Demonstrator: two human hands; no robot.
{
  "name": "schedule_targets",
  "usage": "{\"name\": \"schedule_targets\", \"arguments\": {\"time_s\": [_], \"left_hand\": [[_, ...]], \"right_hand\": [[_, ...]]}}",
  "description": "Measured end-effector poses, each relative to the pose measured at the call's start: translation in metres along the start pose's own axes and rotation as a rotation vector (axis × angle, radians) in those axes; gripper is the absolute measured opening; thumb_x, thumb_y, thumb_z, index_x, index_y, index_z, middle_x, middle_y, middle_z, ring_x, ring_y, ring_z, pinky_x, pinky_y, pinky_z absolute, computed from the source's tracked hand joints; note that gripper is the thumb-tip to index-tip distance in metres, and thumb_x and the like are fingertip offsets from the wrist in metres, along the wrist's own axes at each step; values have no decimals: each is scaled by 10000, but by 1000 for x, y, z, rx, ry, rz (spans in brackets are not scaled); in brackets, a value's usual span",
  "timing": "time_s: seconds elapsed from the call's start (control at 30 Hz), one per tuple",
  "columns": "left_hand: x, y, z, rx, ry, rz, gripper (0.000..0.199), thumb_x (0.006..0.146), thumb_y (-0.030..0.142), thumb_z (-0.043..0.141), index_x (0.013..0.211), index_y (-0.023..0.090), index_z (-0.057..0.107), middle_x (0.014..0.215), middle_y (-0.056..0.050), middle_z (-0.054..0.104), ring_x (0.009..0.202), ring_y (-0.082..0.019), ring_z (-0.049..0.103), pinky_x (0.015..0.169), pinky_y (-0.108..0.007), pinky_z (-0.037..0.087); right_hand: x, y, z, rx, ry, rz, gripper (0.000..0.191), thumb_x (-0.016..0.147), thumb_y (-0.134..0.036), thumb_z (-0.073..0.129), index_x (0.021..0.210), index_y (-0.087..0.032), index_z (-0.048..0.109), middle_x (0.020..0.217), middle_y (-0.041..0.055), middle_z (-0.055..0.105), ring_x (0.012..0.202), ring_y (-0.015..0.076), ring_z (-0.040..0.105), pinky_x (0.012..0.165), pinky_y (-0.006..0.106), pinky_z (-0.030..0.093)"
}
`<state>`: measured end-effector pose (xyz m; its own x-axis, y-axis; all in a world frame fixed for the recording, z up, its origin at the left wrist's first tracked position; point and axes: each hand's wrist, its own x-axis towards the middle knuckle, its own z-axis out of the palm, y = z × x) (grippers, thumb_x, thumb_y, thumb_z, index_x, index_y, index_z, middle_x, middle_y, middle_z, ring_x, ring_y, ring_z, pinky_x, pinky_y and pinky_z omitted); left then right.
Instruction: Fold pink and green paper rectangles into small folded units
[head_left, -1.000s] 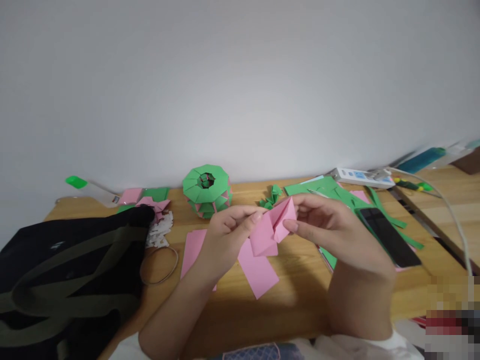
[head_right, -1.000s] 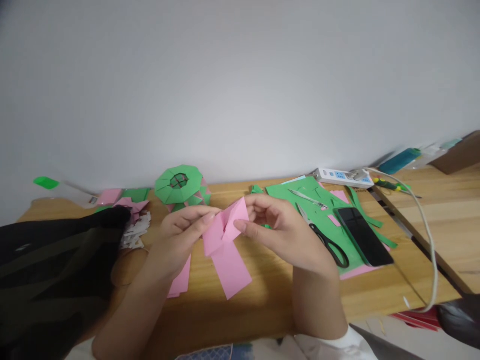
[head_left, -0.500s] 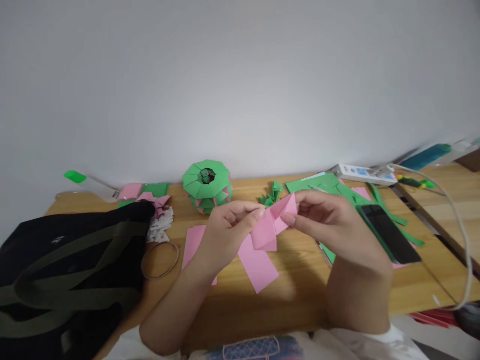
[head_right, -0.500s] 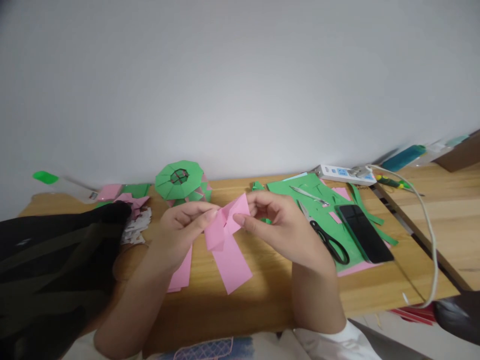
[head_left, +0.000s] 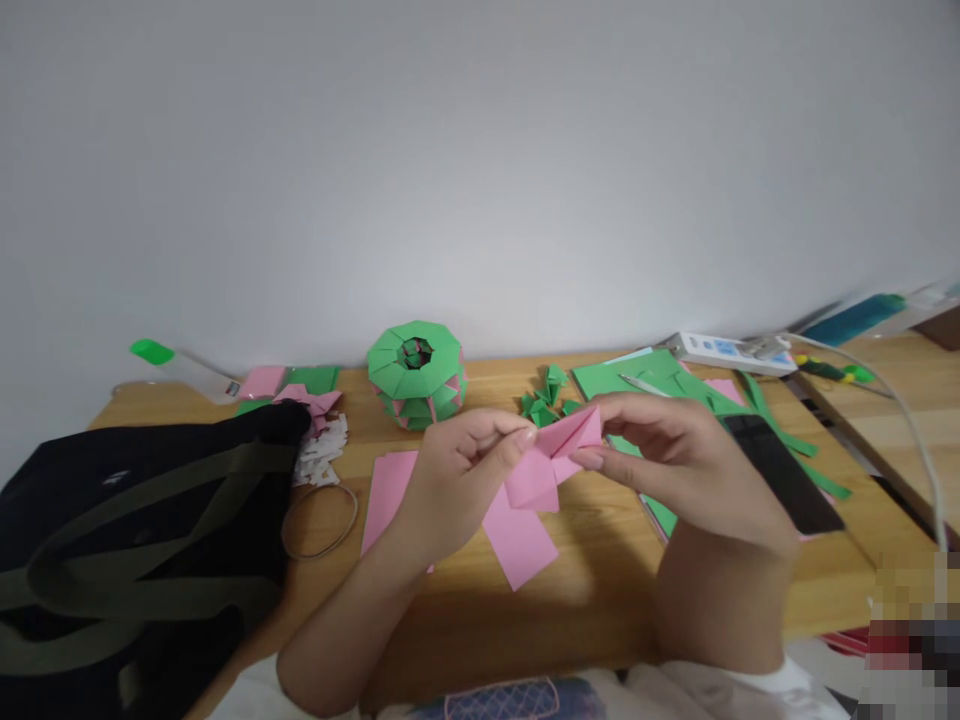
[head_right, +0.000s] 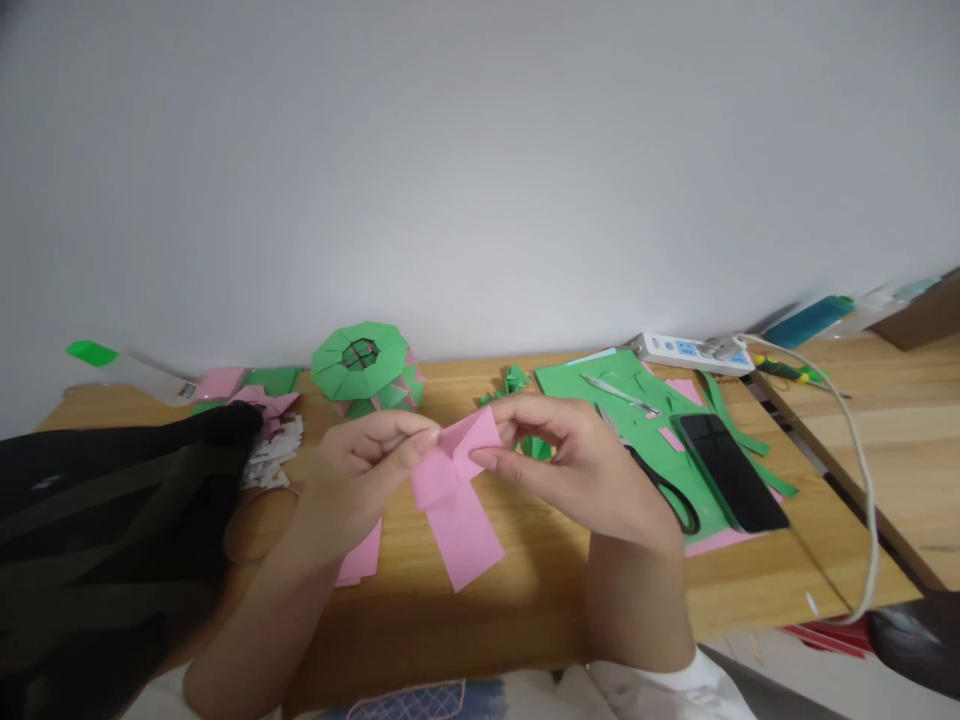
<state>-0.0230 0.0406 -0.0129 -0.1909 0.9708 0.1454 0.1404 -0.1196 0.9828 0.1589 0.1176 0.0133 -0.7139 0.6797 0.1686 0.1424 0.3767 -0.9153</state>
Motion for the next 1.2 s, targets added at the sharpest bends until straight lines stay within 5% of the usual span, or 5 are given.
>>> {"name": "schedule_targets", "arguments": {"time_s": [0.27, 0.6, 0.93, 1.2], "left_hand": [[-6, 8, 4, 184, 12, 97, 184, 852, 198, 546, 741, 181, 692, 649, 10, 668, 593, -108, 573, 541, -188, 416], [0, 4, -2, 6, -116, 50, 169, 840, 241, 565, 731, 182, 680, 682, -6, 672, 620, -123, 585, 565, -202, 446], [-1, 2, 1, 52, -46, 35, 127, 811, 230, 607, 718, 176, 676, 663, 0, 676, 612, -113, 590, 546, -181, 444], [2, 1, -1, 137, -22, 69, 125, 815, 197, 591, 731, 168, 678, 675, 2, 682, 611, -102, 592, 536, -172, 429]], "right_hand": [[3, -4, 3, -41, 5, -1, 123, 807, -310, 673, 805, -192, 711, 744, 29, 703, 713, 156, 632, 617, 274, 498], [5, -2, 6, 155, -10, 103, 217, 776, -349, 695, 656, -173, 651, 611, 2, 599, 592, 125, 532, 539, 255, 446], [6, -1, 11, 107, 59, 128, 334, 819, -417, 634, 580, -184, 617, 544, -28, 449, 538, 101, 409, 503, 242, 343], [8, 9, 12, 125, 153, 144, 224, 761, -374, 708, 657, -182, 663, 634, 6, 602, 617, 121, 518, 574, 245, 424]]}}
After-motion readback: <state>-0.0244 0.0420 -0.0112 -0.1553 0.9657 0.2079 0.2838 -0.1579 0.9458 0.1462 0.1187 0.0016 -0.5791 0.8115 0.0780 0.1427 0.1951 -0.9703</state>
